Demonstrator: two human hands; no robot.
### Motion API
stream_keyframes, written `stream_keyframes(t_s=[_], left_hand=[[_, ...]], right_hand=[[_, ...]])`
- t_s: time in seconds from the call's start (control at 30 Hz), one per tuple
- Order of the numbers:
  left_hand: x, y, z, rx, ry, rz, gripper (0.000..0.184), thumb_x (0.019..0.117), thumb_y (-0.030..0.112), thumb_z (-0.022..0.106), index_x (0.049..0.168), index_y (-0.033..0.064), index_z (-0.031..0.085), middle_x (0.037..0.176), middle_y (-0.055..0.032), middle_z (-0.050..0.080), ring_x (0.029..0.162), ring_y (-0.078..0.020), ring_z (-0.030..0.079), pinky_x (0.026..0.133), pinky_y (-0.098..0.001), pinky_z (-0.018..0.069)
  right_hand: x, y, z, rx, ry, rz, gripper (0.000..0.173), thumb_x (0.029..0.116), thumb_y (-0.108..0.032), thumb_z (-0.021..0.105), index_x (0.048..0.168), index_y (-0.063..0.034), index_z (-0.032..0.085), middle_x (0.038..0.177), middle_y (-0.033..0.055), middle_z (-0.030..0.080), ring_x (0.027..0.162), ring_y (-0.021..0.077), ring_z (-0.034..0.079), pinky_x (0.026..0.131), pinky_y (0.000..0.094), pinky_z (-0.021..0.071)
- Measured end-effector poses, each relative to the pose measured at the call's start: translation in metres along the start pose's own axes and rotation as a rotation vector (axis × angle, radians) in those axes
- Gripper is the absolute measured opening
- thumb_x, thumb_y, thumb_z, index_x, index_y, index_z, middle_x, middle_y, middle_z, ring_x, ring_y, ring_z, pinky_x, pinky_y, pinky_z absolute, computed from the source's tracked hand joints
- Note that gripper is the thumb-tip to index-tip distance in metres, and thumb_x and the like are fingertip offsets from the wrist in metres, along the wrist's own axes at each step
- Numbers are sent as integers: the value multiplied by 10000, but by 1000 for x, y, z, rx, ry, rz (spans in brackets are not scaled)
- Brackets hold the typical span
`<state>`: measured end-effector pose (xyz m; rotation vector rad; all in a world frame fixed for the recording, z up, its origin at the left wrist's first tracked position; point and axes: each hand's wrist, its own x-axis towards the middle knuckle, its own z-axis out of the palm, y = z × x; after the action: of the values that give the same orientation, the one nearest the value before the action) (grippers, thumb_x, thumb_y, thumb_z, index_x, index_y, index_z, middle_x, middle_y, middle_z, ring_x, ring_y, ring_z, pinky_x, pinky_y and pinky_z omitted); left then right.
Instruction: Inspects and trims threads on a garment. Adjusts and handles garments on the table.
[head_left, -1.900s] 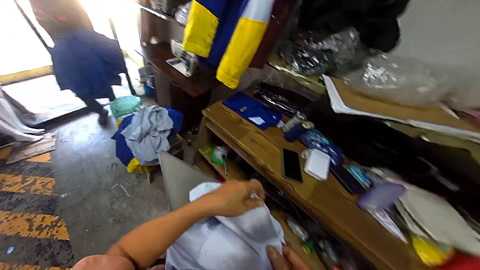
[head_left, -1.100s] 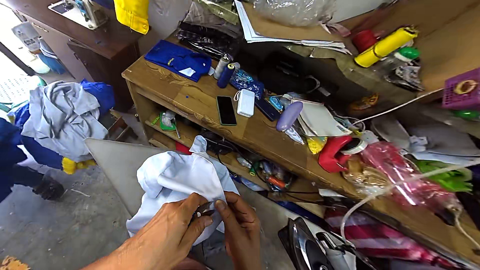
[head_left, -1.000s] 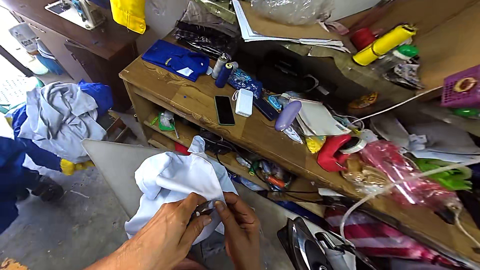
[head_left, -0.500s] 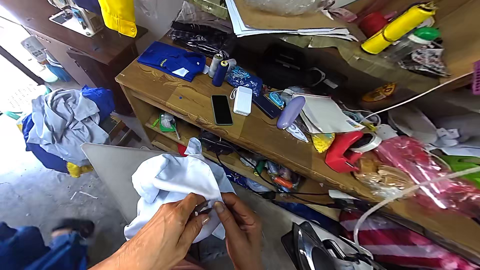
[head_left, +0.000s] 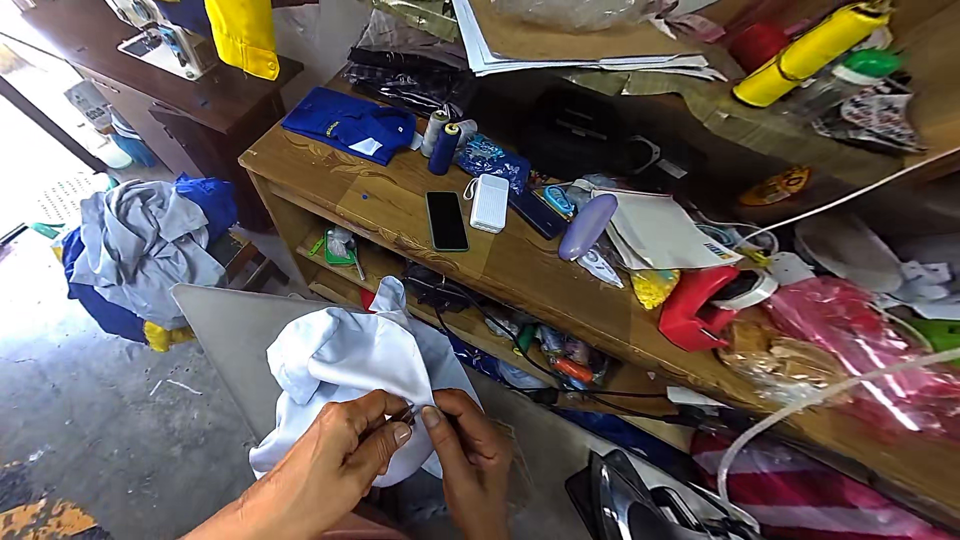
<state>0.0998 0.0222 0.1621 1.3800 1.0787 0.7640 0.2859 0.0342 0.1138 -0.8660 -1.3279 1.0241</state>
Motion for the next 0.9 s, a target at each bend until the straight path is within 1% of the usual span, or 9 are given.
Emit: stream_keyframes(t_s=[0.13,0.37,0.63,0.73,0.9], left_hand=[[-3,-3,-3,53,21,34,234,1069,276,534,1130,102,679,685,61,589,532,-13,546,485,-169,475],[-6,-5,-13,47,5,32,231,1070,267,528,1127,111,687,691,67,594,539,-2,546,494,-160,474],[-10,-6,-22,39,-4,-7,236,1068,279,527,1115,117,691,685,70,589,538,-3,535,495,-162,460],[-12,-7,-23,87,16,19,243,1068,279,519,1112,116,694,684,71,582,543,2,528,501,-162,455],[-13,-11,-24,153,56,84,265,1067,289,515,1077,116,715,688,76,580,552,19,499,513,-158,422]], right_hand=[[0,-4,5,-34,1,32,134,976,-61,624,982,21,729,889,42,706,791,60,667,711,190,577],[0,-10,12,-168,-21,33,136,963,-70,630,973,20,731,867,37,698,743,50,652,646,173,563],[-1,-13,23,-292,-17,-31,137,955,-84,635,964,8,735,873,24,693,735,16,641,632,144,554],[-1,-14,27,-320,-16,-35,139,953,-95,640,962,5,735,857,15,687,727,14,639,633,141,554],[-2,-18,30,-327,-20,-28,137,949,-94,639,949,3,735,837,13,681,713,8,631,619,135,544]])
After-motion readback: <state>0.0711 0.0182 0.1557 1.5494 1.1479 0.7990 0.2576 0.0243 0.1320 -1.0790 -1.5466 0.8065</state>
